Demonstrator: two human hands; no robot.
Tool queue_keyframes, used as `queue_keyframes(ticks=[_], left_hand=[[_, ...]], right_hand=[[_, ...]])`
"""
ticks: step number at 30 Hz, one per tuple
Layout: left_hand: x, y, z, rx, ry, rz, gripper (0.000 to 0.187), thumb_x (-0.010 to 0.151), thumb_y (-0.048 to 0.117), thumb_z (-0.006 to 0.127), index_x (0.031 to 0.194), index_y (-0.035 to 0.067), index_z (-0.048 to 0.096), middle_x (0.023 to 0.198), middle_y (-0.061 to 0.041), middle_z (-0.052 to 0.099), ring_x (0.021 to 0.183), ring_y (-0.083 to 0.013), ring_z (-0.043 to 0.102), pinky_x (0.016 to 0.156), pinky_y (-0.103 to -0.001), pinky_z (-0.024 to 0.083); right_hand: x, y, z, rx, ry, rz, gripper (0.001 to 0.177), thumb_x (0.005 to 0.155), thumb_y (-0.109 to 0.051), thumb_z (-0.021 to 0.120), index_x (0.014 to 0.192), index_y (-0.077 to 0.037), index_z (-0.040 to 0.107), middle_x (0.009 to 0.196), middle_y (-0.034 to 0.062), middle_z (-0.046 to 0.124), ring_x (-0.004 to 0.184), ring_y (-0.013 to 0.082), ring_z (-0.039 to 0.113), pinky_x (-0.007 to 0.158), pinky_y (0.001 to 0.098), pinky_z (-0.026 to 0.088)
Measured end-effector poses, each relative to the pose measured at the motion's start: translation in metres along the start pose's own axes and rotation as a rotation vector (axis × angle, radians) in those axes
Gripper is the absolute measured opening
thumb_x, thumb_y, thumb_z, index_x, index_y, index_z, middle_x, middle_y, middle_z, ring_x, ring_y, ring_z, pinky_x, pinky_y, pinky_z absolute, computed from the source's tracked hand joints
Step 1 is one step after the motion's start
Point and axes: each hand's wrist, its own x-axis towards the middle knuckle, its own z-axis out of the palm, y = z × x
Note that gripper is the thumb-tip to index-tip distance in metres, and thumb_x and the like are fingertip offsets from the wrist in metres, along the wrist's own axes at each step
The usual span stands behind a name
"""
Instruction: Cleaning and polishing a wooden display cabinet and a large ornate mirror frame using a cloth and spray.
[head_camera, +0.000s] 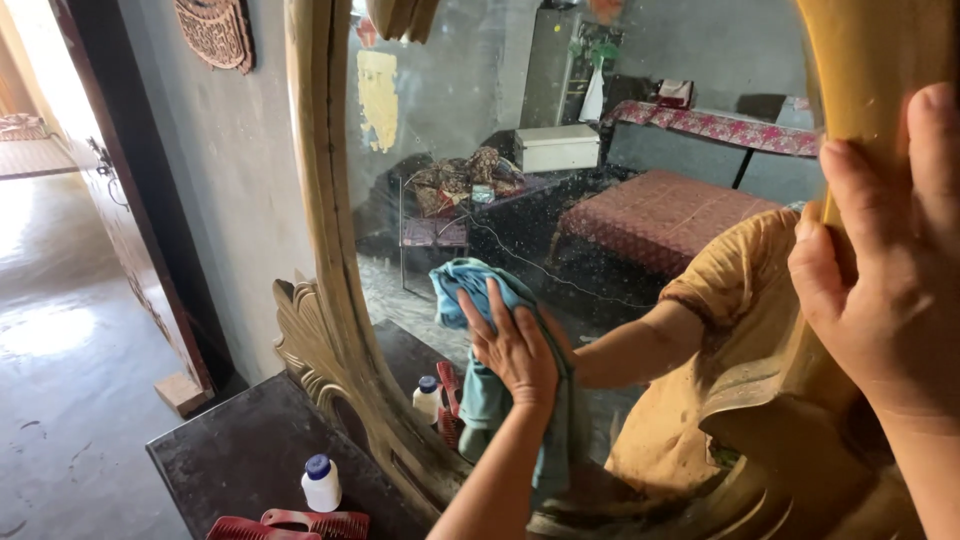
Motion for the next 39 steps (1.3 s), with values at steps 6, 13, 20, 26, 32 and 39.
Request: queue_keyframes(ticks=[6,13,20,26,32,39], left_hand=[[0.033,-0.033,0.01,0.04,0.075,0.032,0.058,0.105,0.047,0.036,0.156,0.021,0.047,0.17,-0.018,0.025,0.145,-0.0404,0.039,0.116,-0.054,0.03],[0.108,-0.072,0.019,0.001,-0.055,0.035,0.058,0.105,0.045,0.034,0.159,0.024,0.043,0.172,-0.017,0.017,0.149,-0.0421,0.034,0.114,-0.063,0.028],[0.225,-0.127,0.046,0.049,-0.066,-0.123,0.059,0.106,0.05,0.028,0.161,0.031,0.036,0.173,-0.014,0.01,0.15,-0.0419,0.031,0.114,-0.065,0.031],[0.268,-0.158,0.056,0.054,-0.047,-0.276,0.06,0.102,0.054,0.03,0.159,0.037,0.035,0.173,-0.009,0.012,0.142,-0.0412,0.04,0.115,-0.057,0.036],[0.212,-0.147,0.05,0.112,0.015,-0.144,0.056,0.109,0.048,0.033,0.16,0.028,0.038,0.171,-0.015,0.02,0.142,-0.0441,0.043,0.114,-0.056,0.036],[0.056,-0.099,0.015,0.062,0.029,0.038,0.057,0.108,0.037,0.041,0.161,0.019,0.037,0.169,-0.023,0.021,0.146,-0.0471,0.039,0.115,-0.057,0.033]], right_hand=[[-0.004,-0.014,-0.008,0.133,-0.023,0.082,0.043,0.104,-0.007,0.067,0.145,0.005,0.067,0.166,0.0303,0.034,0.152,0.0366,0.048,0.128,0.04,0.044],[-0.005,-0.017,-0.009,0.005,-0.037,0.052,0.04,0.103,-0.006,0.069,0.143,-0.001,0.071,0.166,0.0281,0.036,0.152,0.0371,0.049,0.129,0.0385,0.044],[-0.004,-0.015,-0.005,0.059,-0.023,0.027,0.039,0.105,0.0,0.063,0.143,0.005,0.069,0.167,0.0303,0.032,0.148,0.0344,0.055,0.12,0.0358,0.054],[0.018,-0.026,-0.014,0.472,-0.021,0.149,0.04,0.099,0.006,0.051,0.138,0.013,0.059,0.159,0.0405,0.033,0.135,0.0406,0.06,0.105,0.0433,0.055],[-0.001,-0.019,-0.013,-0.165,-0.079,0.016,0.041,0.105,-0.011,0.07,0.146,-0.009,0.073,0.165,0.0279,0.037,0.151,0.0359,0.051,0.129,0.035,0.044],[-0.002,-0.02,-0.009,0.168,-0.018,0.081,0.038,0.103,-0.001,0.066,0.139,0.004,0.072,0.161,0.0368,0.037,0.143,0.0417,0.053,0.122,0.0398,0.044]])
